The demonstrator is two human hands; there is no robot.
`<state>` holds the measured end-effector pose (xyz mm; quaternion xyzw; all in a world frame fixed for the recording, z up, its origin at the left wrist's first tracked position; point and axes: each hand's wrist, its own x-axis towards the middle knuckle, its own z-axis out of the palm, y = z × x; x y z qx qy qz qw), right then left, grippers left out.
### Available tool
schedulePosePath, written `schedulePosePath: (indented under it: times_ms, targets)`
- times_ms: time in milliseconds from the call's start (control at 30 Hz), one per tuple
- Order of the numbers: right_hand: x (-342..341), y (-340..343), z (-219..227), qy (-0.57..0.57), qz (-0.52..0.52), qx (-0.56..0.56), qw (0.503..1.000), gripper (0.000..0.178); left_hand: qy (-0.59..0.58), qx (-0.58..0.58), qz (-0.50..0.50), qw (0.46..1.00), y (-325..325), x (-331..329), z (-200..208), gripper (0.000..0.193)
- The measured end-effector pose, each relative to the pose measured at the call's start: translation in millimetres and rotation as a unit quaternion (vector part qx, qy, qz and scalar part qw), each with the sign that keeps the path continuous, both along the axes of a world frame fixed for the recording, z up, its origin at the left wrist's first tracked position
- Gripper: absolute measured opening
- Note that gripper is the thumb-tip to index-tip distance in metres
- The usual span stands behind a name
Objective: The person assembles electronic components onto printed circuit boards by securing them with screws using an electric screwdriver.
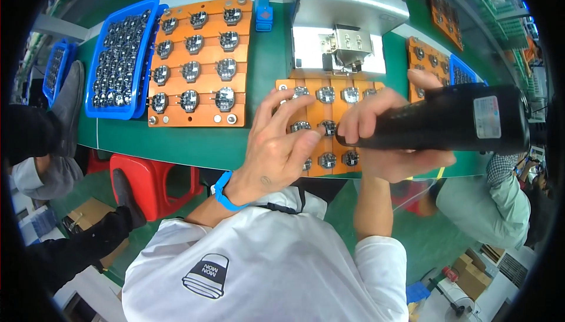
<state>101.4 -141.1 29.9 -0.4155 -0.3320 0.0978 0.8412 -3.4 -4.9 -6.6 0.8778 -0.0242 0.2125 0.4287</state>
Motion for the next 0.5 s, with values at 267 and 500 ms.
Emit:
schedulePosePath:
  times_ms: [267, 500]
  targets:
    - [-5, 0, -6, 0.003, -0.013, -0.019, 1.000, 0.098, 0.005, -0.003, 0.003, 1.000, -1, -1, -1, 0.025]
    - [-13, -1, -17, -0.061, -0.036, 0.007, 0.997, 0.086, 0.001, -0.002, -0.004, 1.000, 0, 0, 0, 0.024]
